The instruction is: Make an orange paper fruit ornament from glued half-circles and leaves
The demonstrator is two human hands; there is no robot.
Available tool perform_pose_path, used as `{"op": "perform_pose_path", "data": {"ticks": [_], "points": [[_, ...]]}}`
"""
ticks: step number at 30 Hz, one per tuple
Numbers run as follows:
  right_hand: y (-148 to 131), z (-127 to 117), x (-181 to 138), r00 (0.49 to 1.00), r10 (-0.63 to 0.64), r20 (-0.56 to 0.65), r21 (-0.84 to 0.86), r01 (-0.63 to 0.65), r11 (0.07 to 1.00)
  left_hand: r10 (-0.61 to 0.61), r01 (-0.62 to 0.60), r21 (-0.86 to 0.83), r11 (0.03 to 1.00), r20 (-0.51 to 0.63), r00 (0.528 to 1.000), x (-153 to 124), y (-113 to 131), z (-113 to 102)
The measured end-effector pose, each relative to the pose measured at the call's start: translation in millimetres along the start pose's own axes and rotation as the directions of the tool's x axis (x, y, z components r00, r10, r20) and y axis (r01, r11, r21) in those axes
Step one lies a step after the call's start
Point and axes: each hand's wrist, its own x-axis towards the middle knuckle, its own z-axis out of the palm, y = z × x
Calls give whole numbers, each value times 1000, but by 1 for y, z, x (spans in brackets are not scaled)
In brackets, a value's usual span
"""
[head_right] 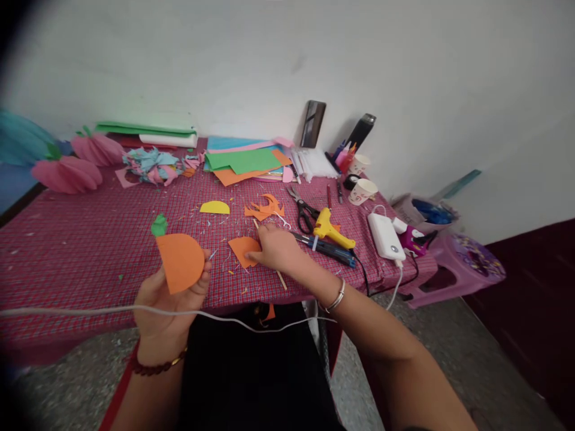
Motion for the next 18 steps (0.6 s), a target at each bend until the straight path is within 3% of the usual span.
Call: {"op": "perform_pose_path", "data": {"ticks": [5,10,15,18], "points": [[0,2,0,1000,26,13,108,-27,994,-4,4,12,1000,-5,1000,2,-3,1],[5,-5,-1,999,46,1,375,-43,926,-24,24,-7,1000,-6,1000,3,-4,1],[6,-25,-22,999,53,-13,632,-33,774,-79,79,3,997,44,996,5,-9,0],[1,-27,-38,995,98,-16,824,-42,564,-93,92,18,996,100,991,6,-15,-1]]}}
